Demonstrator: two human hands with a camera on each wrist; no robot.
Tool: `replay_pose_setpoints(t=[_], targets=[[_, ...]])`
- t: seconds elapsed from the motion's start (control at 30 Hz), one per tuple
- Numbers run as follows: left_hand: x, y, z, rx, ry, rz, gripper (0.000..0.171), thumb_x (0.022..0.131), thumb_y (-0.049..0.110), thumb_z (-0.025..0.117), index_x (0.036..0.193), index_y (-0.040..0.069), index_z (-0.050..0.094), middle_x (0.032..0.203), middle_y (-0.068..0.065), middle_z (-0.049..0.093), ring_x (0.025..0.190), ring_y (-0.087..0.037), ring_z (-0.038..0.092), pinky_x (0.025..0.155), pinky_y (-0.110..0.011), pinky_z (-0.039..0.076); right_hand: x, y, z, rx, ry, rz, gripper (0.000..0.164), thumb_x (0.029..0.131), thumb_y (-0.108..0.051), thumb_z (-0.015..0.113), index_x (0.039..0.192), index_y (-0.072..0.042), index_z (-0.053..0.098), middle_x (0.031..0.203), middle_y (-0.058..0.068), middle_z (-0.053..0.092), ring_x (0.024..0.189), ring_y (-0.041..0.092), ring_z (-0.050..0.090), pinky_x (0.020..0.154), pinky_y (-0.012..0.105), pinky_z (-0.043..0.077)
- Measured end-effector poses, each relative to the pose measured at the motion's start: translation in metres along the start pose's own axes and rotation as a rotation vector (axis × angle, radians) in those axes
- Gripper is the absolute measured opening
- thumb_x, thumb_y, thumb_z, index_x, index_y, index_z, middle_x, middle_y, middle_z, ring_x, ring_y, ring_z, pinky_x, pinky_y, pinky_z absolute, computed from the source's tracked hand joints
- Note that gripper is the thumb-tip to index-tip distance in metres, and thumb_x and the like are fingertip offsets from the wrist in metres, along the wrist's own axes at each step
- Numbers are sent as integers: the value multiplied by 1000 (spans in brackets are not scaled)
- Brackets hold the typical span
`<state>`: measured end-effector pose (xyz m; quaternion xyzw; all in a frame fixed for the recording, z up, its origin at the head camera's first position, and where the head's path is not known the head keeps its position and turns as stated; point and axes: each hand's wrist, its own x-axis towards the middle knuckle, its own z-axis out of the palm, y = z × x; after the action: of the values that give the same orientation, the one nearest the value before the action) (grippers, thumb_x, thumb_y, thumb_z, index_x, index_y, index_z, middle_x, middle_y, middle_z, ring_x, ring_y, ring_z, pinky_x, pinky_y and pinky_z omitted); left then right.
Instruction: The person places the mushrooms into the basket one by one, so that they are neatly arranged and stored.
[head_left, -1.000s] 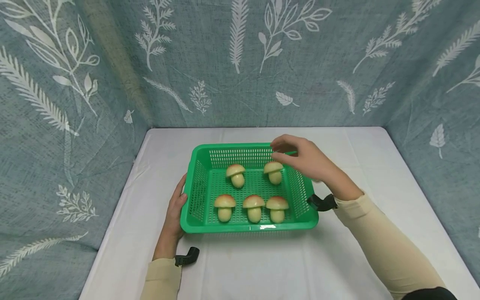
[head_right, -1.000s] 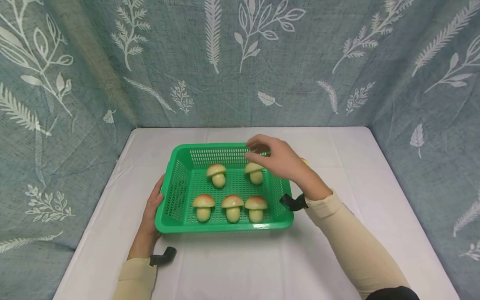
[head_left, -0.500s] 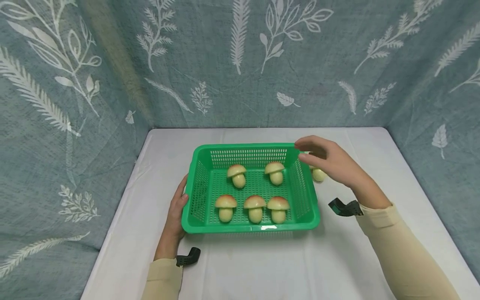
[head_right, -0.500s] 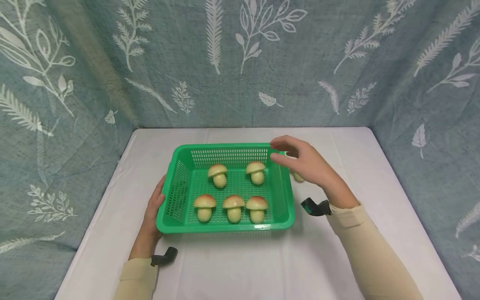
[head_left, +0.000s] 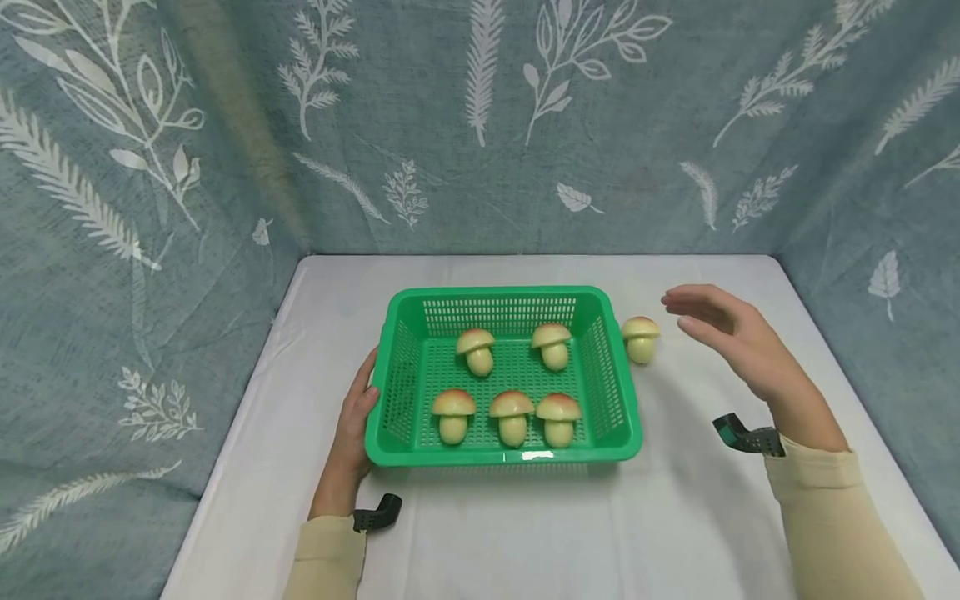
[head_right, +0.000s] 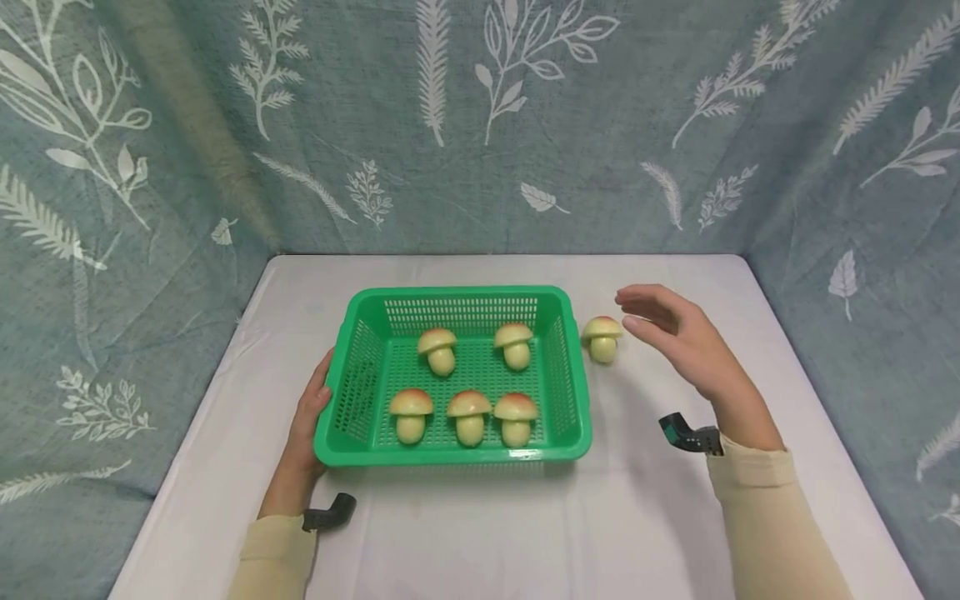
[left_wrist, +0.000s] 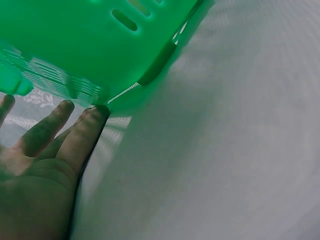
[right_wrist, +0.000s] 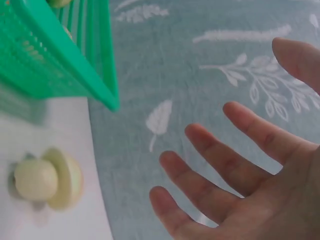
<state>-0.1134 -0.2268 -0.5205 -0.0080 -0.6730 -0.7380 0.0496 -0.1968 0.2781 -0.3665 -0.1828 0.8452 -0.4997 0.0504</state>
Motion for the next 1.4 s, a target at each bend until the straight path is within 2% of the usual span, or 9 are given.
replay_pose_setpoints(t=[0.17, 0.3, 0.5, 0.67, 0.77, 0.93, 1.1, 1.23, 1.4], targets=[[0, -2, -1, 4, 5, 9, 71, 106, 34, 41, 174, 21, 27, 175, -4, 31, 158, -31, 31, 111, -26, 44, -7, 9, -11, -34, 44, -6, 42, 113, -16, 59, 153, -3, 56, 148, 13, 61, 131, 12, 60, 103, 17, 44], [0, -4, 0, -11, -11, 15, 70, 106, 33, 40, 174, 22, 26, 174, -5, 32, 156, -32, 36, 109, -28, 48, -12, 23, -19, -55, 64, -3, 41, 113, -13, 59, 152, 1, 55, 146, 13, 61, 130, 12, 60, 102, 15, 44], [1, -5, 0, -7, 2, 14, 71, 106, 34, 40, 174, 23, 27, 174, -4, 33, 153, -30, 39, 106, -28, 50, -10, 49, -33, -73, 96, 11, 43, 113, -14, 60, 154, -1, 55, 144, 3, 61, 128, 6, 57, 100, 14, 43], [1, -4, 2, -21, -9, 14, 71, 106, 34, 41, 175, 21, 26, 175, -7, 31, 153, -32, 39, 106, -28, 50, -4, 69, -44, -38, 117, 24, 43, 113, -14, 59, 153, 1, 55, 142, -1, 61, 127, 10, 58, 99, 14, 45], [1, -4, 1, -19, -2, 13, 71, 106, 33, 41, 174, 22, 27, 174, -6, 33, 151, -30, 42, 105, -28, 51, 1, 82, -48, 20, 118, 49, 41, 114, -15, 59, 152, -2, 57, 141, -3, 60, 128, 12, 58, 99, 16, 49], [0, -5, 0, -26, 7, 10, 71, 105, 32, 41, 174, 22, 28, 173, -7, 34, 147, -26, 47, 104, -29, 52, 7, 100, -50, 103, 107, 117, 40, 114, -16, 58, 153, -7, 56, 143, 1, 58, 129, 12, 57, 99, 18, 51], [0, -6, 0, -22, 9, 15, 71, 105, 33, 41, 174, 22, 28, 173, -8, 34, 146, -25, 48, 103, -29, 53, 10, 110, -47, 86, 107, 173, 45, 114, -21, 60, 154, -4, 52, 148, 11, 55, 129, 10, 56, 99, 19, 51], [0, -6, 0, -27, 6, 18, 72, 105, 34, 41, 174, 22, 27, 173, -8, 34, 146, -25, 48, 103, -29, 53, 13, 112, -46, 77, 95, 175, 47, 114, -25, 60, 155, -2, 51, 150, 13, 54, 129, 7, 54, 100, 19, 51], [1, -7, 0, -25, 8, 15, 72, 104, 36, 41, 174, 23, 29, 172, -7, 35, 145, -26, 50, 102, -30, 54, 17, 116, -43, 122, 80, 148, 45, 114, -21, 60, 155, -4, 54, 147, 7, 56, 129, 8, 56, 100, 22, 53]])
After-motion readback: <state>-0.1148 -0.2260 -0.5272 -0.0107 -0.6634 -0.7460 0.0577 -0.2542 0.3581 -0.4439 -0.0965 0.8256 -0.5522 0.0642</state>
